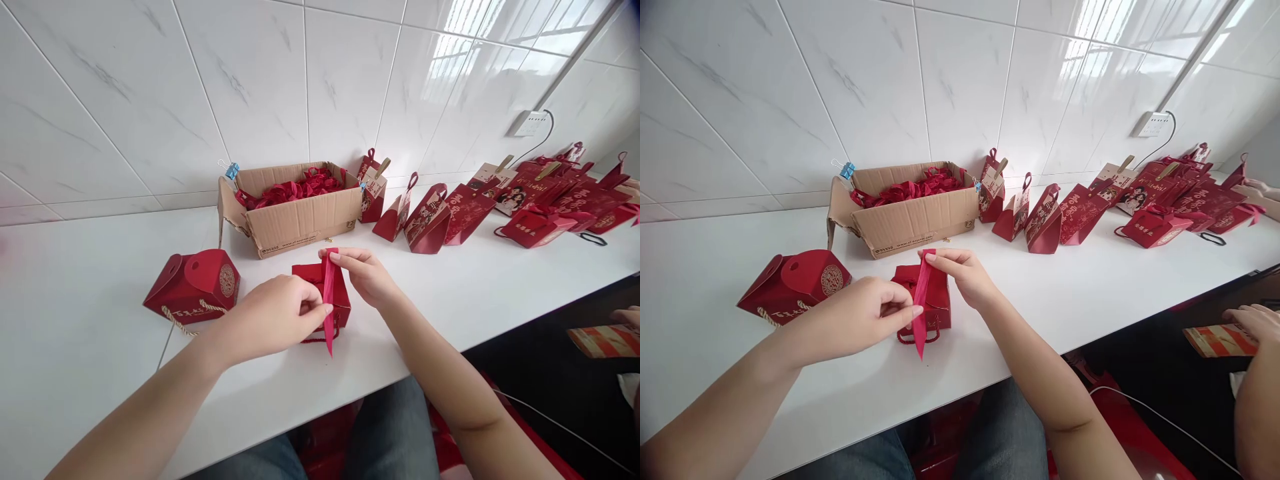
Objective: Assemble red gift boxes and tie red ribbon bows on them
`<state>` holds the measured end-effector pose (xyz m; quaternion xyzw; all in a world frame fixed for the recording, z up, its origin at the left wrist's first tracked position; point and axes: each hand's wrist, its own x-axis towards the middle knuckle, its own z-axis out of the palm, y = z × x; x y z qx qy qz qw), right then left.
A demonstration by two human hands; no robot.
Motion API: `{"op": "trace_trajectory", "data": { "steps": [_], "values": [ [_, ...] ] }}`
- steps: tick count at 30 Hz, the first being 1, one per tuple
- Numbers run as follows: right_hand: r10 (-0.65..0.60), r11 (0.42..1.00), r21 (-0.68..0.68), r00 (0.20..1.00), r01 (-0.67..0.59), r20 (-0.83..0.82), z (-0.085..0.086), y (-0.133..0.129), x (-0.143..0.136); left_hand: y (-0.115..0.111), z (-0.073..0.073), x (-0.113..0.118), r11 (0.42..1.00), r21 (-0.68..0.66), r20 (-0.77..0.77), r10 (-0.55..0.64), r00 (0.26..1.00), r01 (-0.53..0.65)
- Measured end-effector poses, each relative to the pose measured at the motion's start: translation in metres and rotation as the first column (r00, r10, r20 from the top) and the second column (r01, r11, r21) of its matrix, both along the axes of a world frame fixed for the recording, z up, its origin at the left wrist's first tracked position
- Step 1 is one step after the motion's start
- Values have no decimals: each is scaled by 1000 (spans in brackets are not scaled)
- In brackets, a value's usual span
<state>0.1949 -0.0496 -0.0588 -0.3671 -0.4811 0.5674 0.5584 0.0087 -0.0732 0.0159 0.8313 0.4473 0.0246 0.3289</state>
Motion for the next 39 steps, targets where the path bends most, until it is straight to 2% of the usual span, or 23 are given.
{"op": "trace_trajectory", "data": {
  "steps": [3,5,9,12,17,20,27,33,39],
  "values": [
    [-45,999,-23,999,46,16,-2,0,-2,1,-4,2,998,55,-114,-31,993,37],
    [-69,997,-20,997,70,25,-3,0,-2,6,-3,-1,996,87,-128,-15,992,27],
    [-54,998,17,996,53,71,-3,-1,-2,28,9,-9,970,193,39,144,989,-148],
    [-20,999,34,996,17,89,-1,-3,-2,44,15,-8,947,246,159,172,972,-208],
    [33,997,71,995,-40,94,3,-7,-3,50,13,8,974,192,168,90,982,-122],
    [23,995,95,993,-34,116,1,-6,-3,49,10,14,986,146,199,54,978,-85],
    [-68,979,201,975,25,210,-1,-6,0,52,8,15,964,183,259,143,955,-193],
    [-124,980,178,972,89,197,5,-8,-1,51,7,17,969,149,344,134,929,-195],
    [-95,989,139,920,44,382,-2,-9,1,56,5,16,973,142,347,122,930,-181]
  ]
}}
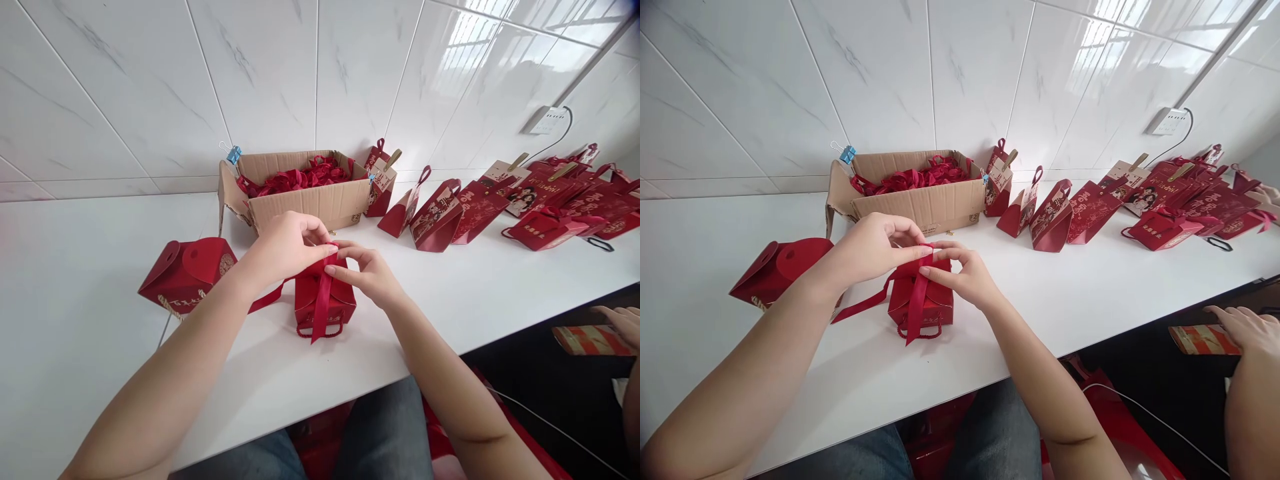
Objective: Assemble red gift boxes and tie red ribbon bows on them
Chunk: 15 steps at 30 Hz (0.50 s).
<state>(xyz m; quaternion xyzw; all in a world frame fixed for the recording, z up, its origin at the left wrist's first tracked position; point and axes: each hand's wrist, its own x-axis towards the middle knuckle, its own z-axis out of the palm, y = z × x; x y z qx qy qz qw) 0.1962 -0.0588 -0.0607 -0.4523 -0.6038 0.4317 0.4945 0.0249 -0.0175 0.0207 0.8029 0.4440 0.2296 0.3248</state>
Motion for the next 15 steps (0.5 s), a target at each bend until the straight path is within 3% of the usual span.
{"op": "trace_trajectory", "data": {
  "steps": [15],
  "values": [
    [-122,985,116,989,131,-78,-10,-7,-9,0,0,-3,999,-42,-9,-23,1000,22]
  ]
}}
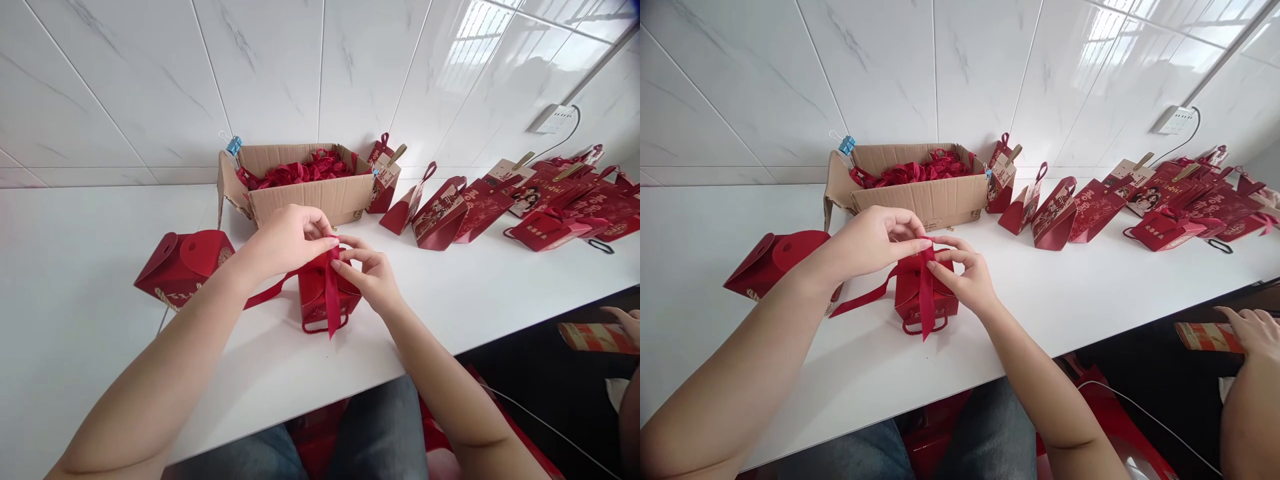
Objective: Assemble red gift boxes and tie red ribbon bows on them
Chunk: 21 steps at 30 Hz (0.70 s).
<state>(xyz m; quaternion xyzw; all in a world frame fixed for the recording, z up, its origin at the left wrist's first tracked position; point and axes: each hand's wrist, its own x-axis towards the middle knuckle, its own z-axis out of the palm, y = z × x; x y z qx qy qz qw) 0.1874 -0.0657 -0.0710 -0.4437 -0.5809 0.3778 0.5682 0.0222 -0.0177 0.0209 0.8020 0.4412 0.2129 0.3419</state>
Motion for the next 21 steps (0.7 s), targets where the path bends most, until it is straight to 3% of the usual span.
{"op": "trace_trajectory", "data": {
  "steps": [5,13,17,21],
  "values": [
    [8,1000,-6,1000,-8,0,-1,0,1,4,-2,0,995,-51,-53,-85,995,82],
    [-26,1000,11,991,28,-130,-2,-1,-2,5,-6,2,997,-4,-27,-78,997,78],
    [-124,992,-18,992,124,6,-1,-2,-5,4,-6,4,998,7,-23,-69,997,69],
    [-138,989,-35,985,142,100,1,-3,-4,7,-3,-1,996,-31,-44,-89,995,88]
  ]
}}
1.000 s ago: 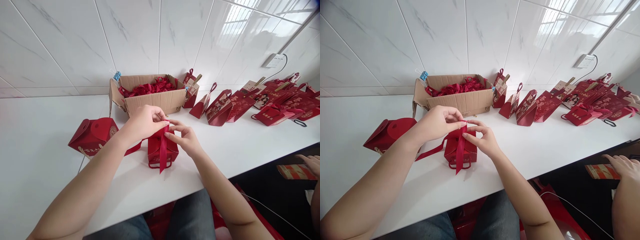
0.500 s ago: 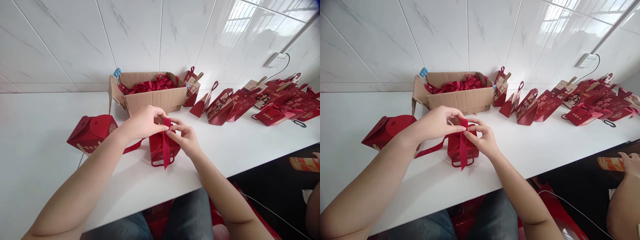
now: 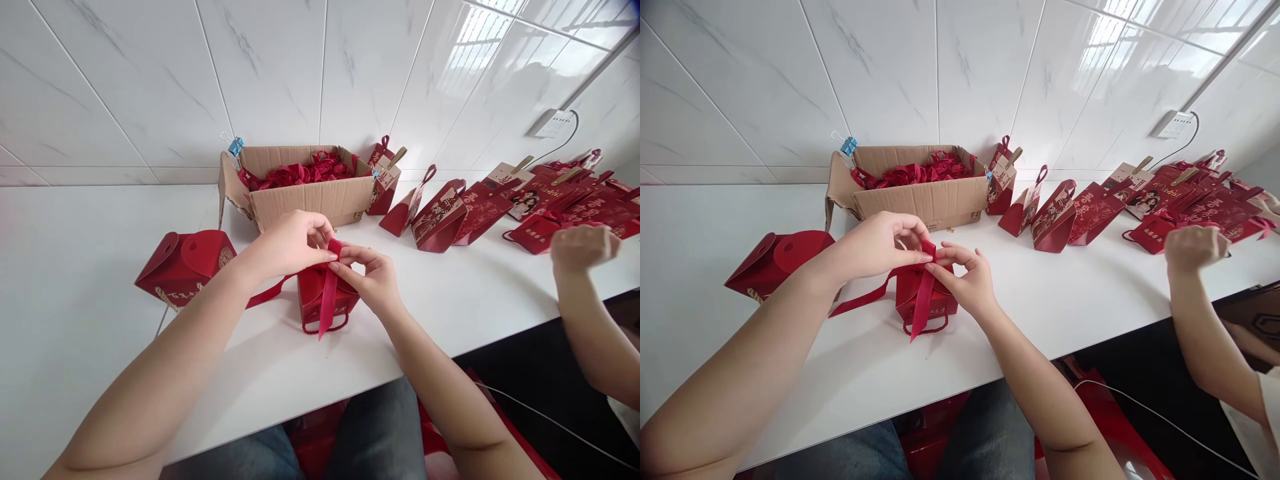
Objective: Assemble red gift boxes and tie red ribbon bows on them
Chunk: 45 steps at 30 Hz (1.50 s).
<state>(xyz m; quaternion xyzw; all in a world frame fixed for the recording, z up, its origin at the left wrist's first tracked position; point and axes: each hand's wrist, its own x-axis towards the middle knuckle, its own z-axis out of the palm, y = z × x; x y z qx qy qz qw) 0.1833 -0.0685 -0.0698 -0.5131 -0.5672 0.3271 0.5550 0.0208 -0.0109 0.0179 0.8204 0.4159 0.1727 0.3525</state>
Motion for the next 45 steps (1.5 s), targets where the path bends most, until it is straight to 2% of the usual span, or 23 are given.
{"op": "trace_trajectory", "data": {
  "steps": [4,7,10,18,23,27,34,37,41,45],
  "values": [
    [4,1000,19,1000,-4,27,2,1,3,7,3,-11,1000,-7,-161,-27,987,26],
    [-7,1000,17,999,6,45,1,2,4,9,1,-13,998,-20,-321,-65,945,62],
    [-4,1000,5,999,4,50,-2,4,6,9,-3,-11,992,-46,-384,-123,915,114],
    [36,999,2,999,-36,29,-6,5,12,12,-5,-13,994,-61,-351,-109,930,94],
    [47,993,101,996,-54,76,-8,5,12,10,-5,-12,996,-39,-379,-93,921,84],
    [129,973,182,987,-144,94,-10,2,12,6,-4,-10,996,-36,-391,-93,916,86],
    [232,955,155,961,-254,147,-4,-1,12,6,-9,-9,995,-38,-364,-104,925,97],
    [242,962,114,969,-247,56,-4,-1,10,5,-11,-7,995,-2,-318,-96,943,101],
    [270,962,71,955,-263,-121,-6,0,8,4,-10,-5,996,-2,-331,-88,939,92],
    [279,960,40,949,-276,-149,-4,-1,7,4,-10,-6,994,-8,-345,-107,932,111]
  ]
}}
